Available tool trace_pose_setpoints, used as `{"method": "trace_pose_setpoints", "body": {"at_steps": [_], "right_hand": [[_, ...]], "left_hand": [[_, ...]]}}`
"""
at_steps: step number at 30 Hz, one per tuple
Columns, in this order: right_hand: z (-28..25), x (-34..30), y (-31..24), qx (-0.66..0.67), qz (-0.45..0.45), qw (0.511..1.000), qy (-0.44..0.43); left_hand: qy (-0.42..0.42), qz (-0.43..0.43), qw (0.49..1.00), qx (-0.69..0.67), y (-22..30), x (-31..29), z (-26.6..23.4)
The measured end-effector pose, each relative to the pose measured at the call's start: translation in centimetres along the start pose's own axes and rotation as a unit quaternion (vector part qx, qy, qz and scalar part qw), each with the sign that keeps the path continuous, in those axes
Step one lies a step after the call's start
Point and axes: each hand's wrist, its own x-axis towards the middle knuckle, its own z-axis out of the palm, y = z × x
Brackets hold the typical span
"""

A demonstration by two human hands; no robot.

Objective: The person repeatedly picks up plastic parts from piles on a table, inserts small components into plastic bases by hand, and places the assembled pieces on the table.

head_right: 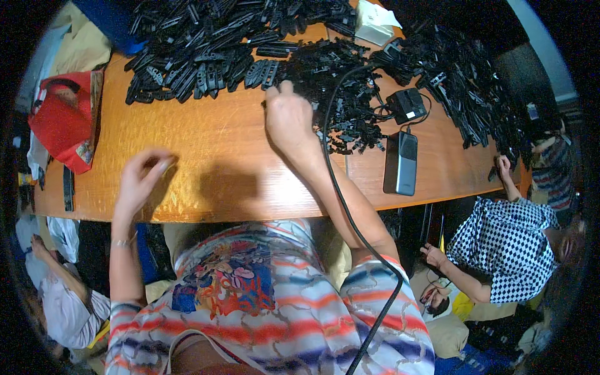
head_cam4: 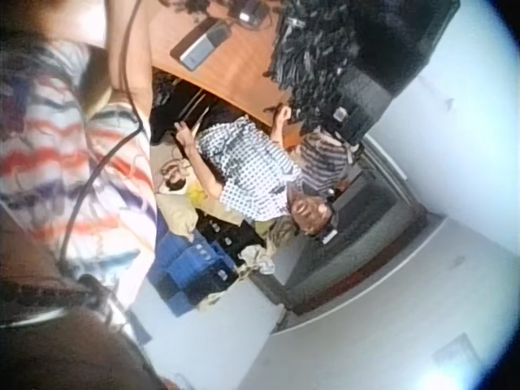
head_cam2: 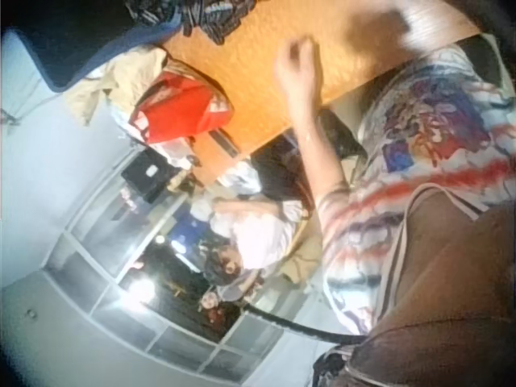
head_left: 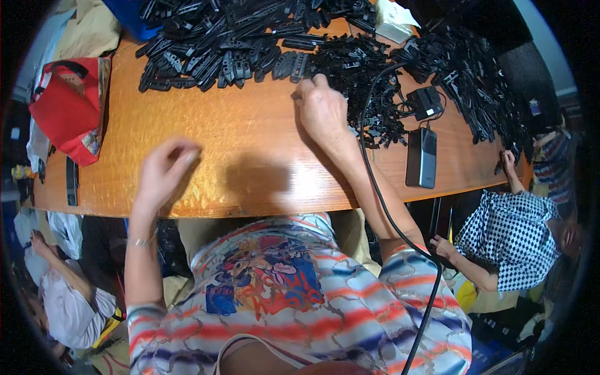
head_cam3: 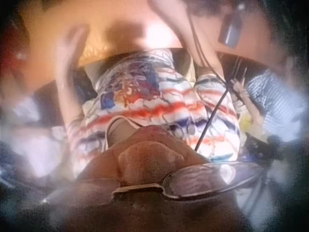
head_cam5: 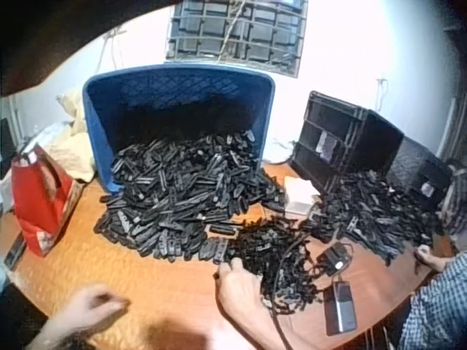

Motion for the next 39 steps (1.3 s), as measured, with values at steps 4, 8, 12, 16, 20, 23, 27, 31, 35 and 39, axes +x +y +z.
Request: {"method": "trace_pose_setpoints", "body": {"at_steps": [4,8,12,16,20,23,27,31,35,39], "right_hand": [[0.1,-2.2,-0.8,0.005,-0.005,1.000,-0.028],[-0.3,-3.5,-1.5,0.006,0.010,0.999,-0.051],[0.1,-4.1,-1.4,0.055,0.014,0.998,-0.019],[0.2,-4.0,-1.0,0.076,0.007,0.997,-0.001],[0.0,-4.2,-0.9,0.111,0.001,0.994,0.013],[-0.5,-4.1,-1.6,0.137,0.021,0.990,0.014],[-0.7,-4.0,-2.1,0.154,0.000,0.988,0.029],[-1.0,-3.8,-2.8,0.168,0.003,0.985,0.033],[-0.9,-4.1,-3.3,0.206,0.054,0.977,0.000],[-1.6,-4.3,-4.0,0.240,0.077,0.968,-0.014]], "left_hand": [[0.007,0.156,0.981,0.112,5.2,11.8,7.5],[0.122,0.262,0.934,0.213,8.7,19.1,14.2],[0.133,0.270,0.919,0.256,7.9,21.0,16.2],[0.092,0.275,0.922,0.257,6.2,17.5,14.1],[0.065,0.319,0.928,0.181,3.6,13.0,11.0],[0.087,0.341,0.921,0.166,2.5,10.8,9.5],[0.169,0.317,0.912,0.197,2.2,8.8,9.4],[0.165,0.295,0.914,0.224,2.7,8.2,10.2],[0.155,0.280,0.914,0.247,2.5,8.8,10.9],[0.190,0.279,0.930,0.147,1.6,8.6,11.2]]}}
